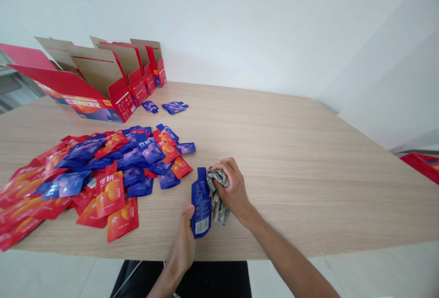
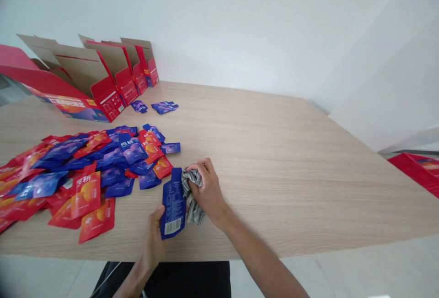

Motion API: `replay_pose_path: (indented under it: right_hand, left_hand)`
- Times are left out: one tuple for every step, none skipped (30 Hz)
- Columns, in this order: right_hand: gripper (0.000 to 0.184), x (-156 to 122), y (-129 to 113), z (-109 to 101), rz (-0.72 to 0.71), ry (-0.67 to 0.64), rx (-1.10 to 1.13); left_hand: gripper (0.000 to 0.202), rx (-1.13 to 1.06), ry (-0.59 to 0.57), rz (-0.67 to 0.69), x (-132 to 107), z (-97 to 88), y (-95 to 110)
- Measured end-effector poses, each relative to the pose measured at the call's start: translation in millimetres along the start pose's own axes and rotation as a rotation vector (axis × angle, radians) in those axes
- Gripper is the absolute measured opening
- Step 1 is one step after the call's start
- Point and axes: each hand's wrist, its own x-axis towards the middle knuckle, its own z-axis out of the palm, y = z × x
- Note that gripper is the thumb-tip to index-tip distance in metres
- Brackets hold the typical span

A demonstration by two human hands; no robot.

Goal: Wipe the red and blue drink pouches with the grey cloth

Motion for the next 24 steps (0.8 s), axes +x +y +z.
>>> replay_pose_path:
  right_hand:
    - [0.022, 2, 0, -2, -0.001, 0.019, -0.009]
    - [0.022, 3, 0, -5, -0.003, 0.039, -0.015]
    - [0.021, 4, -1, -7, -0.004, 0.059, -0.018]
    - [0.019, 5, -1, -9, -0.006, 0.078, -0.016]
    - [0.018, 6, -2, -11, -0.009, 0.095, -0.011]
    - [0.016, 6, -3, -12, -0.013, 0.106, -0.002]
    - [0.016, 6, -4, -13, -0.017, 0.115, 0.007]
    - [0.016, 6, -4, -13, -0.022, 0.119, 0.017]
    - [0.016, 6, -5, -14, -0.028, 0.121, 0.027]
    - [0.016, 6, -6, -14, -0.033, 0.121, 0.037]
    - [0.017, 6, -6, -14, -0.037, 0.121, 0.046]
    - [0.018, 5, -7, -14, -0.041, 0.122, 0.057]
    - [0.018, 5, -7, -14, -0.047, 0.125, 0.066]
    - [0.019, 5, -7, -14, -0.052, 0.127, 0.072]
    - [0.019, 5, -7, -14, -0.057, 0.129, 0.076]
    - [0.019, 5, -7, -14, -0.06, 0.129, 0.077]
    - [0.02, 5, -6, -14, -0.064, 0.129, 0.076]
    - [0.021, 5, -6, -14, -0.068, 0.126, 0.075]
    - [0.021, 5, -6, -14, -0.074, 0.122, 0.076]
    - [0.021, 4, -6, -14, -0.081, 0.118, 0.078]
    - [0.02, 4, -7, -14, -0.092, 0.114, 0.082]
    - [0.018, 4, -8, -15, -0.107, 0.107, 0.088]
    - [0.015, 3, -8, -15, -0.128, 0.098, 0.096]
    - [0.013, 2, -9, -16, -0.155, 0.086, 0.104]
  left_hand:
    - [0.044, -0.027, -0.001, 0.003, -3, 3.6, 5]
    - [0.044, -0.062, -0.013, 0.01, -5, 7.4, 11]
    - [0.044, -0.101, -0.035, 0.018, -7, 11.0, 17]
    - [0.042, -0.139, -0.066, 0.025, -8, 14.1, 22]
    - [0.04, -0.178, -0.101, 0.029, -8, 16.3, 27]
    - [0.037, -0.217, -0.14, 0.021, -7, 17.6, 31]
    - [0.035, -0.254, -0.178, 0.002, -6, 17.8, 33]
    - [0.033, -0.291, -0.21, -0.022, -5, 17.2, 35]
    - [0.032, -0.325, -0.236, -0.046, -4, 16.0, 35]
    - [0.031, -0.356, -0.254, -0.063, -3, 14.3, 35]
    - [0.031, -0.384, -0.266, -0.071, -2, 12.5, 34]
    - [0.034, -0.411, -0.274, -0.074, -1, 10.7, 32]
    - [0.038, -0.443, -0.282, -0.079, 0, 9.3, 30]
    - [0.045, -0.486, -0.292, -0.087, 0, 8.2, 28]
    - [0.05, -0.537, -0.304, -0.097, -1, 7.5, 27]
    - [0.053, -0.595, -0.313, -0.108, -1, 7.2, 26]
    - [0.054, -0.653, -0.32, -0.112, -1, 7.1, 26]
    - [0.051, -0.705, -0.32, -0.103, -1, 7.1, 27]
    - [0.045, -0.741, -0.31, -0.077, -1, 7.1, 28]
    - [0.038, -0.749, -0.285, -0.047, 0, 7.0, 30]
    - [0.031, -0.727, -0.245, -0.021, 2, 6.8, 31]
    - [0.025, -0.67, -0.189, -0.002, 3, 6.5, 33]
    - [0.021, -0.584, -0.126, 0.016, 5, 6.1, 35]
    - [0.02, -0.479, -0.062, 0.036, 8, 5.6, 36]
